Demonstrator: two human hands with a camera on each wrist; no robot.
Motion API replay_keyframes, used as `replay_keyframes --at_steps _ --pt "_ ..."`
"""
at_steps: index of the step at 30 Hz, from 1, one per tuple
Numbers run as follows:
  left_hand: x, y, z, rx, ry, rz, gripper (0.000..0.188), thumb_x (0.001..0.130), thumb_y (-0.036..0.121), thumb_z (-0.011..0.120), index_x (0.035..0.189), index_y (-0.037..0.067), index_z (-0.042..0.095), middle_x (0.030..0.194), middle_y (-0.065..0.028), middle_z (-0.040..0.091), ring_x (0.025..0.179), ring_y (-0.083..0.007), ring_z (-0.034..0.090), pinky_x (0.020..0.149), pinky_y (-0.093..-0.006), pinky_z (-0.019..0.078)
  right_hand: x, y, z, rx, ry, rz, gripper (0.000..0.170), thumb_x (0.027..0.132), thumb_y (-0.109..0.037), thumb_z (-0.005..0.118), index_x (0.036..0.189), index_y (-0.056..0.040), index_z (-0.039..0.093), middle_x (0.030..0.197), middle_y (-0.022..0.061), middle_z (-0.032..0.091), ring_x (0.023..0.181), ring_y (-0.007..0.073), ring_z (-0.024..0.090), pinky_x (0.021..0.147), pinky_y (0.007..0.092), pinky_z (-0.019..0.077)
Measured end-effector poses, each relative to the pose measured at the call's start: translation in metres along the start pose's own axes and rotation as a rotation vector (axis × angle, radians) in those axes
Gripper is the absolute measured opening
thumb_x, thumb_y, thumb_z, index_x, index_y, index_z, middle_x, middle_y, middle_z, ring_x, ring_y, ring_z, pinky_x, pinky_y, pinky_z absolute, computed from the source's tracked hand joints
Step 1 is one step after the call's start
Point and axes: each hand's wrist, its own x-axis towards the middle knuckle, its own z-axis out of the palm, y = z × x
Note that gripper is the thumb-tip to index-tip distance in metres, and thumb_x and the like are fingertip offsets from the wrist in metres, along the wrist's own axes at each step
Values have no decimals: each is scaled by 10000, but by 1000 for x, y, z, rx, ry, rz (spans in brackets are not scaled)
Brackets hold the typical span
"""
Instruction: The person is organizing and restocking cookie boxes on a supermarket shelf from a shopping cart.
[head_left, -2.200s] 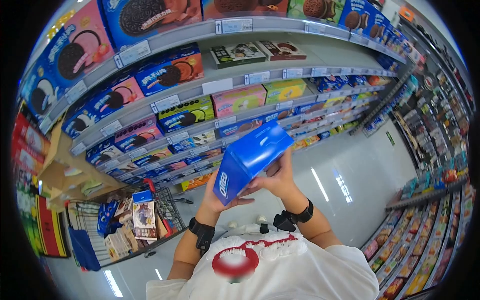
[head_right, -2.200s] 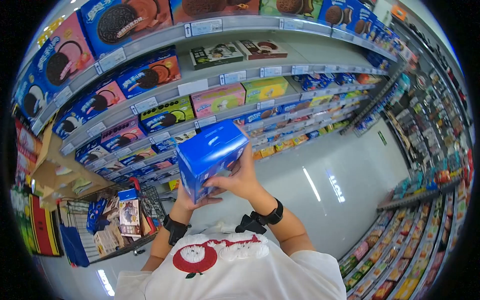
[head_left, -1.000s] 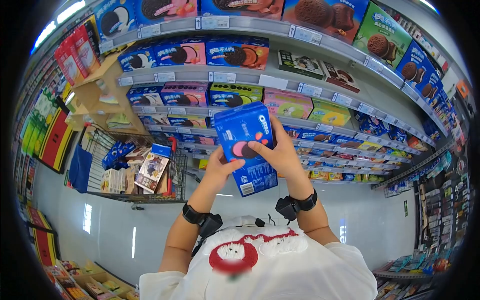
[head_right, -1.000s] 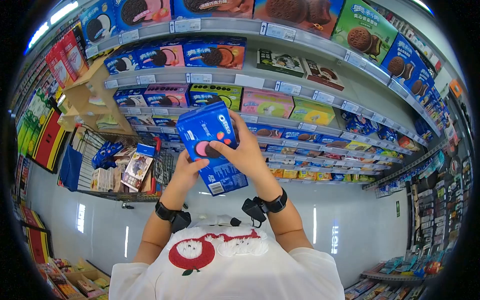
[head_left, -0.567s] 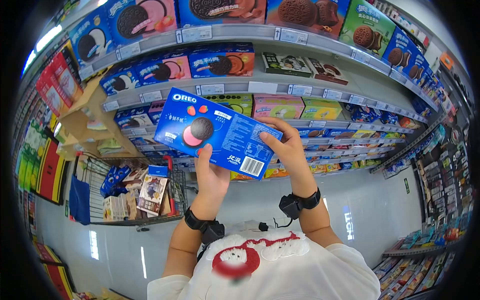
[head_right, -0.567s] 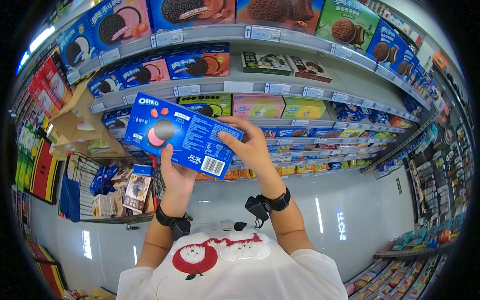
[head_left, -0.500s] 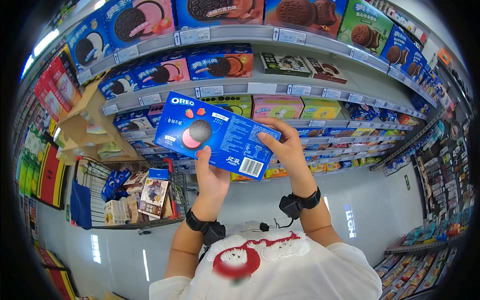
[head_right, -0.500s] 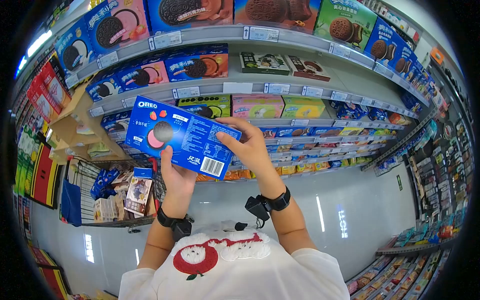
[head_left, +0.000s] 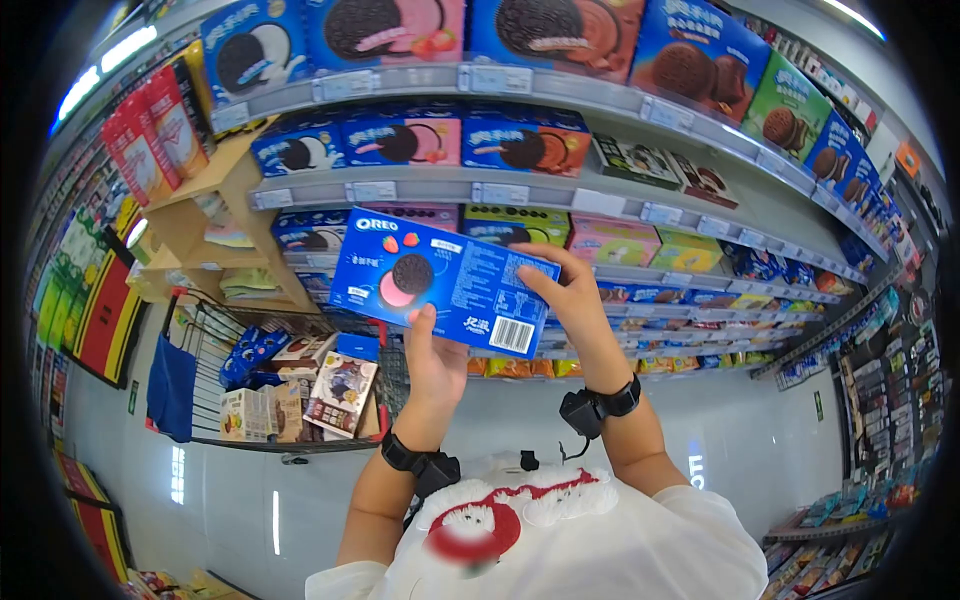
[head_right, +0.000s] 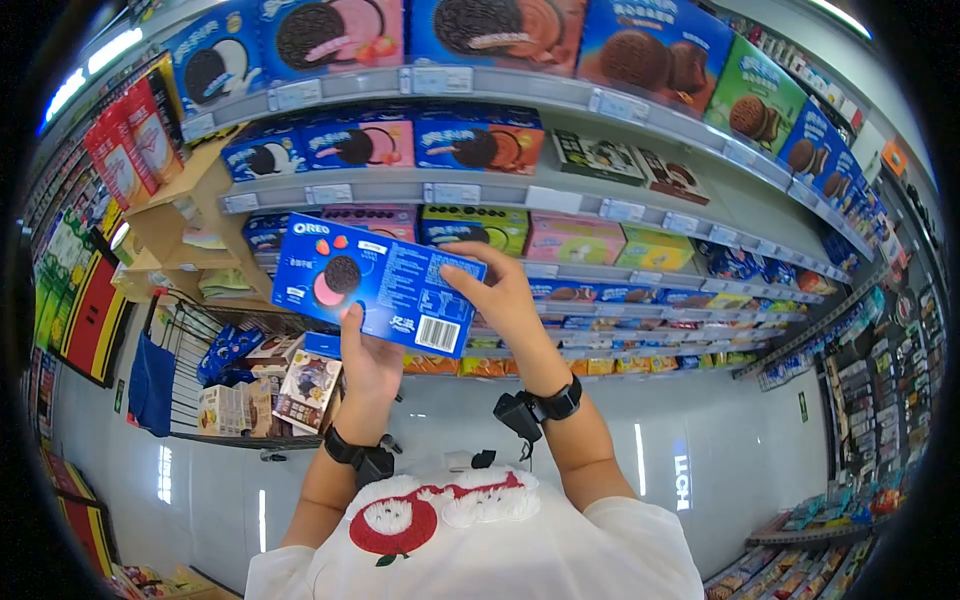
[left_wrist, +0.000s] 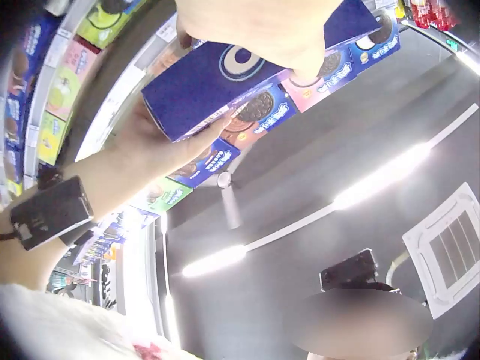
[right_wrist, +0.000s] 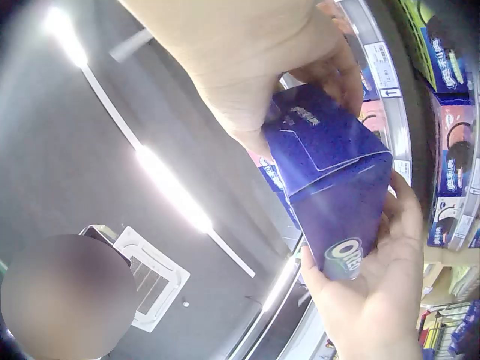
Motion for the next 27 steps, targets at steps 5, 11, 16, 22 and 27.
replay_keyframes --at_steps 5,11,16,22,27 --pt "0 37 -27 -171 -35 -329 533 860 420 488 1233 41 462 1180 -131 554 1070 -263 541 934 -415 415 -5 21 10 322 -193 24 635 913 -545 342 1319 -63 411 1112 116 588 859 160 596 724 262 474" --pt "-22 58 -23 -82 -57 -779 616 819 421 537 1287 37 425 1179 -159 565 1025 -269 588 904 -401 466 -14 30 13 324 -206 -1 1066 626 -504 749 1431 -86 190 1447 162 248 1289 287 308 1045 433 272" --pt "-24 19 -53 -164 -108 -1029 521 872 381 509 1276 59 448 1107 -138 611 905 -217 644 770 -315 541 -28 62 -7 267 -269 -58 1015 597 -406 796 1391 -46 275 1404 196 329 1273 301 357 1045 435 283" --pt "-18 28 -42 -391 24 -924 695 845 545 502 1325 61 369 1173 -227 549 970 -280 607 840 -373 511 -19 82 1 352 -362 -235 609 625 -321 804 1076 -37 508 1077 162 556 1086 295 514 919 426 427" --pt "15 49 -94 -54 -728 -858 683 806 670 346 969 44 567 622 -172 552 429 -220 520 347 -267 401 -25 108 49 866 15 50 430 792 -353 672 1129 -133 522 1082 11 588 1069 180 541 957 401 422"
